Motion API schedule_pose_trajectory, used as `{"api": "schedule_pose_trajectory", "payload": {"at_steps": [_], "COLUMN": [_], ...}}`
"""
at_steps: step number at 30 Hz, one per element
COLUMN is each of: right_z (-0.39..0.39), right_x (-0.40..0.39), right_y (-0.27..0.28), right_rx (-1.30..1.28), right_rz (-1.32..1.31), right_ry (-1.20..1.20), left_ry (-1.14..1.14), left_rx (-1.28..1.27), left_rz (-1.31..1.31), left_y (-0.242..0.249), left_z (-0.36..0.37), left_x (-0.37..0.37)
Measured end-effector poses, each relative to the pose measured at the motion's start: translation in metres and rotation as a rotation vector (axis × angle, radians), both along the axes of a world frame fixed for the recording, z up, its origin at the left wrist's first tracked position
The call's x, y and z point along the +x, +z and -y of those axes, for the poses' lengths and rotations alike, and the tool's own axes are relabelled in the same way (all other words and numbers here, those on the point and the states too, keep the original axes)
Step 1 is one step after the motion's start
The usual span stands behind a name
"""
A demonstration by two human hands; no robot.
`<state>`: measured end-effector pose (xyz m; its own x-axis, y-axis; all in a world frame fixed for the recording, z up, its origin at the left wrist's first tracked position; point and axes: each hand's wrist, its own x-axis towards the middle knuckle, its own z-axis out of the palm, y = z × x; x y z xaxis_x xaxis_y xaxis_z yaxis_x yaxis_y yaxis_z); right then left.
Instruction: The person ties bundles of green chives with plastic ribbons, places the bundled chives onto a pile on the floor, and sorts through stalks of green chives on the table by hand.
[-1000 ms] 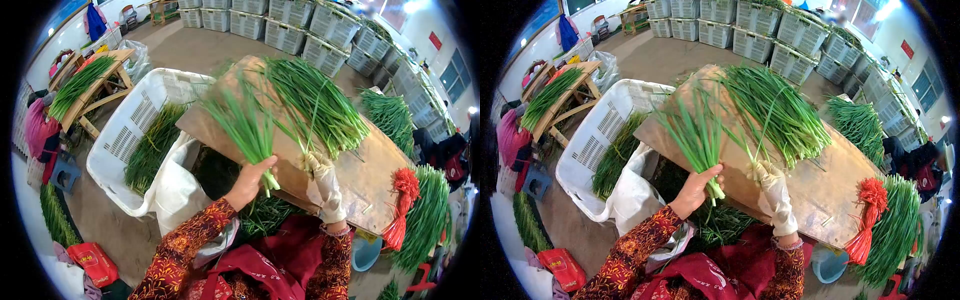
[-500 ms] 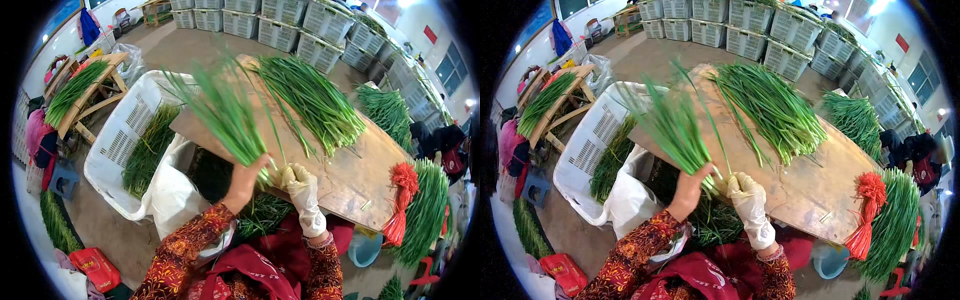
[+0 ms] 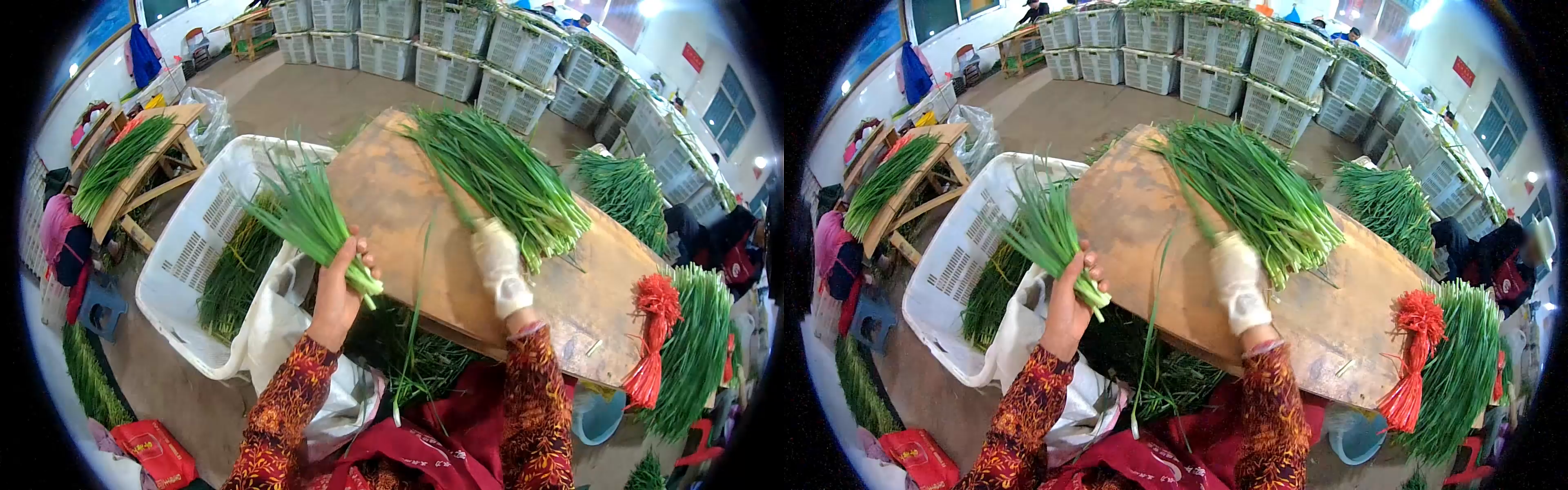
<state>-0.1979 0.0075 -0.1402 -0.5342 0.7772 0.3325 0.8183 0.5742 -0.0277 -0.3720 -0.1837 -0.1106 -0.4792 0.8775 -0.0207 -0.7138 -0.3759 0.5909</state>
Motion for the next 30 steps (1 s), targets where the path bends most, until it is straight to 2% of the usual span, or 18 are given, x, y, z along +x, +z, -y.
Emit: {"api": "schedule_pose_trajectory", "payload": {"at_steps": [1,3,5,7,9,10,12,13,14,15,20,25,27,30], "right_z": [0.013,0.077,0.123,0.153,0.147,0.137,0.117,0.113,0.106,0.105,0.112,0.116,0.115,0.116], "right_x": [-0.008,-0.004,0.017,0.029,0.046,0.049,0.067,0.066,0.065,0.062,0.027,-0.027,-0.048,-0.059], "right_y": [-0.007,0.013,0.004,0.038,0.051,0.066,0.068,0.079,0.073,0.077,0.061,0.051,0.045,0.03], "right_rx": [-0.007,0.01,-0.138,-0.744,-1.097,-1.175,-0.87,-0.803,-0.656,-0.672,-0.698,-0.521,-0.339,-0.324], "right_rz": [0.058,0.273,0.117,0.344,0.29,0.282,-0.003,-0.126,-0.23,-0.272,-0.409,-0.496,-0.235,-0.21], "right_ry": [0.052,0.323,0.689,0.846,0.821,0.652,0.407,0.288,0.287,0.193,0.214,0.224,0.19,0.19], "left_ry": [-0.008,0.05,0.046,0.001,-0.011,-0.06,-0.115,-0.133,-0.141,-0.154,-0.118,-0.045,-0.048,-0.051], "left_rx": [0.004,-0.035,-0.033,0.028,0.007,-0.011,-0.033,-0.026,-0.03,-0.035,-0.153,-0.195,-0.208,-0.212], "left_rz": [0.004,-0.073,-0.077,-0.092,-0.079,-0.05,0.004,0.043,0.054,0.062,-0.002,-0.126,-0.138,-0.152], "left_y": [0.004,0.011,0.017,0.018,0.022,0.021,0.017,0.012,0.005,0.001,-0.004,-0.014,-0.014,-0.016], "left_z": [-0.001,0.003,0.001,-0.001,-0.005,-0.006,-0.008,-0.008,-0.008,-0.007,0.01,0.019,0.024,0.032], "left_x": [0.001,0.004,0.004,0.004,0.013,0.017,0.022,0.022,0.02,0.019,0.002,-0.01,-0.013,-0.02]}}
